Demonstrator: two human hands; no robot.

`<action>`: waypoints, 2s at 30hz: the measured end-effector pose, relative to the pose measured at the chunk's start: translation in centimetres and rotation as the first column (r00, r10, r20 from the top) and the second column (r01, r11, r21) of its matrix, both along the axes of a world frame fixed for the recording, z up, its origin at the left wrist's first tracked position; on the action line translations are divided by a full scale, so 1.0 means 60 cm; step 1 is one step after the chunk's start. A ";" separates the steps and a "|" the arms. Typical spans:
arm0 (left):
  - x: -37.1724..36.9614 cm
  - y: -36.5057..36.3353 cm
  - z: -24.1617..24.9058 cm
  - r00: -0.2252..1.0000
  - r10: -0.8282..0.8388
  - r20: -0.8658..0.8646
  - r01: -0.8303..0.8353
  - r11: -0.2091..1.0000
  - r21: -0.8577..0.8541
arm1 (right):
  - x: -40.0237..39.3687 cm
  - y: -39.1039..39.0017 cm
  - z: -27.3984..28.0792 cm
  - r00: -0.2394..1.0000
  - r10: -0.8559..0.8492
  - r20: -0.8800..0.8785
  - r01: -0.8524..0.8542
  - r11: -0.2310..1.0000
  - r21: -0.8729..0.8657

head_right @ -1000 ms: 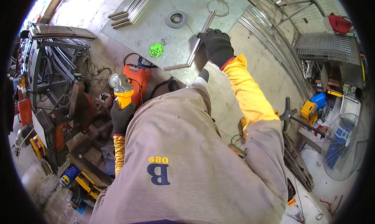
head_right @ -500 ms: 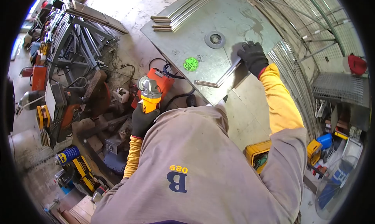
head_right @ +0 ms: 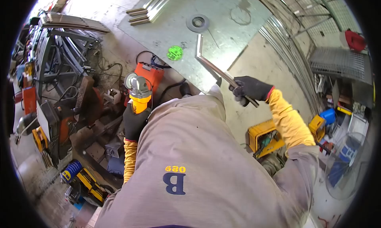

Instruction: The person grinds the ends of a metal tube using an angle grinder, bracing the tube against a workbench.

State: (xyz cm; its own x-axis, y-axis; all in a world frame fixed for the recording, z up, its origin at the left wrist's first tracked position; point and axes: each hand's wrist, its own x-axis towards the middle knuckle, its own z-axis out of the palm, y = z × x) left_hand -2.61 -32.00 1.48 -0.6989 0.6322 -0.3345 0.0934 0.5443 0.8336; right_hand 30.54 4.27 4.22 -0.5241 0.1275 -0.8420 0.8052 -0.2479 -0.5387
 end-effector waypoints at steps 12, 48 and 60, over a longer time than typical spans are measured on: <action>-0.007 0.063 0.058 0.817 -0.513 -0.263 0.485 0.858 -0.170 | -0.012 -0.258 -0.070 0.960 -0.235 -0.151 0.275 0.710 0.648; -0.012 0.126 -0.022 0.748 -0.663 -0.041 0.648 0.742 -0.172 | -0.049 -0.302 -0.011 0.957 -0.212 -0.198 0.286 0.573 0.768; -0.001 0.127 0.003 0.575 -0.698 -0.426 0.648 0.707 -0.284 | -0.043 -0.299 -0.027 0.928 -0.302 -0.218 0.369 0.661 0.654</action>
